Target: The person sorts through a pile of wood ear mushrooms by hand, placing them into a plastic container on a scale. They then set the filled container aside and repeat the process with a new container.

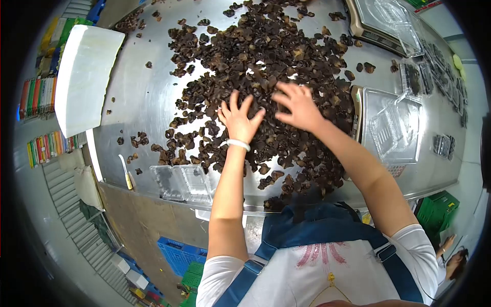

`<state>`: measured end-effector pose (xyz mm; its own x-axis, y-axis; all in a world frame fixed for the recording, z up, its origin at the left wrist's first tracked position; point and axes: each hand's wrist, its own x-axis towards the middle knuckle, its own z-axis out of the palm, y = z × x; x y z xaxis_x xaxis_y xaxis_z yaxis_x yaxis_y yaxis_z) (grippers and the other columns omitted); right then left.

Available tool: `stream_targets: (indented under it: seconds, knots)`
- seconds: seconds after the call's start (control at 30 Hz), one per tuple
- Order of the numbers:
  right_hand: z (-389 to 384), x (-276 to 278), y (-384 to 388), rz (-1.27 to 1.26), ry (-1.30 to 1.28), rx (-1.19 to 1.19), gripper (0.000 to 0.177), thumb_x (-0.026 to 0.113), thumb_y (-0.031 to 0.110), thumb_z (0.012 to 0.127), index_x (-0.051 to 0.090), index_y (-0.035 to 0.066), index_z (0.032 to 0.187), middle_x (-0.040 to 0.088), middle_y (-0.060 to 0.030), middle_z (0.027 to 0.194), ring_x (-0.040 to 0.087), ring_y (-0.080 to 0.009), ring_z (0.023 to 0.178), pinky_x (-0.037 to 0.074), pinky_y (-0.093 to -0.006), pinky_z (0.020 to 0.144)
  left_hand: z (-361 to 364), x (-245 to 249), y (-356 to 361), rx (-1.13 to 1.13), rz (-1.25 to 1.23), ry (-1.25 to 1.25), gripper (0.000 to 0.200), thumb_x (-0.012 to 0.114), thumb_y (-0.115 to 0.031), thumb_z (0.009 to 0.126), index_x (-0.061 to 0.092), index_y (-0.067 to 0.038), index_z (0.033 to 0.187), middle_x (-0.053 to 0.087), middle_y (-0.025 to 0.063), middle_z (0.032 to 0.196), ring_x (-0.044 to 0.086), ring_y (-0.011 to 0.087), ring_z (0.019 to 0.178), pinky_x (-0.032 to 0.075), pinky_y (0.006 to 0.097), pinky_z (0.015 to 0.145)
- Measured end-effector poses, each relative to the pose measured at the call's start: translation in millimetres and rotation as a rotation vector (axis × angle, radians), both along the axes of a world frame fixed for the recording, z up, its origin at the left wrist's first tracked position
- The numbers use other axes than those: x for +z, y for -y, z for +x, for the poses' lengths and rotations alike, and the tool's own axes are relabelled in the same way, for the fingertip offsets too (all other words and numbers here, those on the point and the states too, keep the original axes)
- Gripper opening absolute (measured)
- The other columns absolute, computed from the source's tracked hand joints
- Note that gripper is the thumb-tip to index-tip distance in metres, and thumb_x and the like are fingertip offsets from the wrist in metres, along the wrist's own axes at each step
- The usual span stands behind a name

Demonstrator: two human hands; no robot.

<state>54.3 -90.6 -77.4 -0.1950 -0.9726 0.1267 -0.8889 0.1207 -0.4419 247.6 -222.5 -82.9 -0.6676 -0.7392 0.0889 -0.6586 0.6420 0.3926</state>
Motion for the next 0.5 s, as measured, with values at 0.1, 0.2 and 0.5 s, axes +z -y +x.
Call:
stream_targets:
  seconds: [0.1,0.2,0.5]
  knots:
    - [48,8,-48,-0.009,0.012,0.191,0.038,0.075,0.026,0.080,0.063,0.016,0.116,0.054,-0.0079,0.141,0.050,-0.0336,0.124,0.043,-0.0507,0.102,32,0,-51,-0.298,0.047,-0.144,0.046,0.081,-0.037,0.076,0.069,-0.017,0.115,0.053,0.0104,0.139,0.043,0.0434,0.131,0.031,0.0616,0.111]
    - [86,-5,-117,0.047,0.005,0.367,0.037,0.072,0.016,0.081,0.065,0.017,0.117,0.055,-0.0070,0.140,0.055,-0.0304,0.119,0.050,-0.0415,0.098,78,1,-108,-0.480,0.022,-0.049,0.040,0.079,-0.023,0.077,0.068,-0.019,0.116,0.058,0.0068,0.131,0.049,0.0355,0.125,0.035,0.0587,0.106]
    - [-16,67,-108,0.193,0.094,0.053,0.027,0.064,0.006,0.078,0.063,0.005,0.105,0.064,-0.0131,0.112,0.060,-0.0345,0.106,0.050,-0.0453,0.094,79,37,-125,-0.082,-0.141,-0.046,0.053,0.084,-0.034,0.081,0.070,-0.017,0.129,0.050,0.0090,0.152,0.041,0.0410,0.136,0.029,0.0605,0.110]
